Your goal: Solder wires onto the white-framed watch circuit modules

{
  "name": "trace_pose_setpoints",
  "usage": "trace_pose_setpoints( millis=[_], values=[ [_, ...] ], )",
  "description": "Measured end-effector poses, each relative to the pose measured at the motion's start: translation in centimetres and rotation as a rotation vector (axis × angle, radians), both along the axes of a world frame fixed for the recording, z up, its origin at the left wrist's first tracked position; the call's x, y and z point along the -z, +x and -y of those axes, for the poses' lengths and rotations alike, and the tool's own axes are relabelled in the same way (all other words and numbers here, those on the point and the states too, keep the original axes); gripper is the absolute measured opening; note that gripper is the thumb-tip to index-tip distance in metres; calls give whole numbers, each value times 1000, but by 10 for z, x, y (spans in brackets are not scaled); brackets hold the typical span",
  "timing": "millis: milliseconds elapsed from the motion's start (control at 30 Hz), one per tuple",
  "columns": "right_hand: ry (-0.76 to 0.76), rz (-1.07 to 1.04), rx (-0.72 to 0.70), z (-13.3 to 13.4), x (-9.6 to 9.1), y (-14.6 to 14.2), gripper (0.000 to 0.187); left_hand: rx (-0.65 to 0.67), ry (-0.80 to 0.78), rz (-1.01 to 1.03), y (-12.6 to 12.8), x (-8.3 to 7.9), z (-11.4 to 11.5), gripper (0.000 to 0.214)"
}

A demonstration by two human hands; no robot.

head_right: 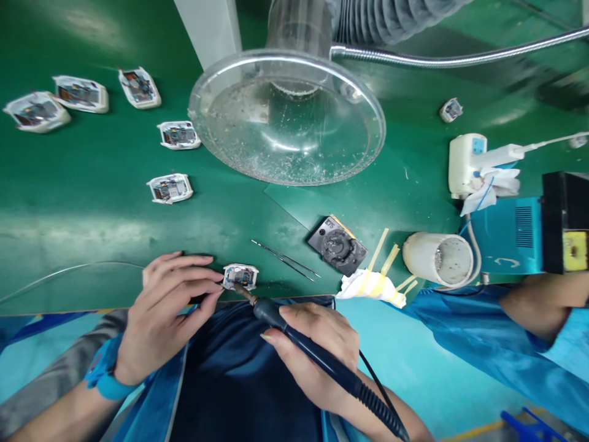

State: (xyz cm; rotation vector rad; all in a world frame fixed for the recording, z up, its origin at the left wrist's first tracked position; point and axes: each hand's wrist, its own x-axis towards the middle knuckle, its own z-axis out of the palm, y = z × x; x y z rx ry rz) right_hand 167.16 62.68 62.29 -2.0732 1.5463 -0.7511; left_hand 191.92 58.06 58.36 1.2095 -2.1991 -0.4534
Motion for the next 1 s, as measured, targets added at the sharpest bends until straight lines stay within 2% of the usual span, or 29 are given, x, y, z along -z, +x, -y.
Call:
trace_pose_setpoints(
  millis=[267, 500, 667, 867, 933, 1000],
  values=[
    [-2, -57, 8, 1, -8, -1, 43, -4, 15, -21, -1, 0, -1, 14],
    [61, -83, 29, -1, -3, -1, 39, 6, 0, 2, 0, 1, 1, 13],
    [125, -41, 22, -4, -2, -3, 30, -6, 14, -12, 0, 3, 0, 13],
    [-64, 118, 3, -4, 2, -17, 18, -21, 193, -166, 19, -6, 3, 13],
    [-131, 164, -65, 0, 5, -22, 18, 9, 278, -156, 31, -15, 8, 10],
    [-218, 100, -198, 9, 10, -26, 17, 111, 361, -88, 43, -24, 14, 12]
  ],
)
